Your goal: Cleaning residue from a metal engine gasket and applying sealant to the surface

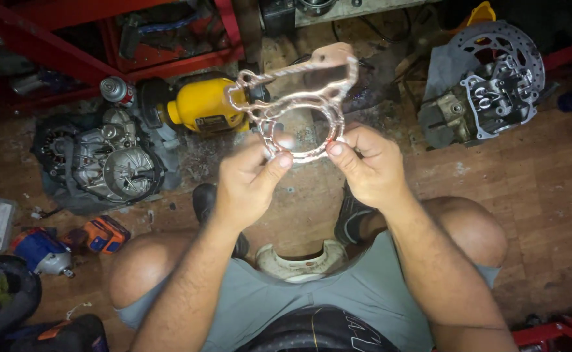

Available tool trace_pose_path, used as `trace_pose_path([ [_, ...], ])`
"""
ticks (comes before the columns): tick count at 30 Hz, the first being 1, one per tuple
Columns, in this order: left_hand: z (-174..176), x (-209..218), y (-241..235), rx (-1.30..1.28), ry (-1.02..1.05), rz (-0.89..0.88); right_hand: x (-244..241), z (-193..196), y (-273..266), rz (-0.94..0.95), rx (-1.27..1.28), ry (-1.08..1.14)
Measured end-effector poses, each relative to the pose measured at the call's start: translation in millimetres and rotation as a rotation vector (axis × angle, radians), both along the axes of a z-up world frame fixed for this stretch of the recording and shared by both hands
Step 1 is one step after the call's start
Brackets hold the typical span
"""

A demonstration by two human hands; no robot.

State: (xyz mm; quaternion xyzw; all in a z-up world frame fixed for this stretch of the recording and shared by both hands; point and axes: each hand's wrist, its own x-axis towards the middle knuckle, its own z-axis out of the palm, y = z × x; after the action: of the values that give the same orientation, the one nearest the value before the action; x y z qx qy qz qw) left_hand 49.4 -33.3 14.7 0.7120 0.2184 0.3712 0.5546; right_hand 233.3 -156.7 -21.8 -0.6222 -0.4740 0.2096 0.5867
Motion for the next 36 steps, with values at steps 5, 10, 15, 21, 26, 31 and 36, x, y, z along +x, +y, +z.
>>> trace_pose_path([
  [5,-26,1,0,0.032,-0.056,0.094,0,1,9,0.032,0.087,-0.002],
  [10,-36,5,-5,0.043,-0.101,0.124,-9,5,7,0.022,0.057,0.102],
  [15,-23,9,-9,-0.046,-0.057,0.071,3,-33,0,-0.055,0.035,0.063],
  [21,-44,19,-21,-0.106,-0.063,0.227,-26,6,21,-0.002,0.08,0.226],
  [26,-42,24,-22,-0.076,-0.079,0.173,-9,-29,14,-0.072,0.113,0.274],
  [31,-13,30,-21,-0.086,-0.115,0.167,-16,-28,22,-0.108,0.157,0.349],
  [36,-16,33,-26,-0.128,-0.084,0.186,-16,-35,21,-0.049,0.28,0.358],
])
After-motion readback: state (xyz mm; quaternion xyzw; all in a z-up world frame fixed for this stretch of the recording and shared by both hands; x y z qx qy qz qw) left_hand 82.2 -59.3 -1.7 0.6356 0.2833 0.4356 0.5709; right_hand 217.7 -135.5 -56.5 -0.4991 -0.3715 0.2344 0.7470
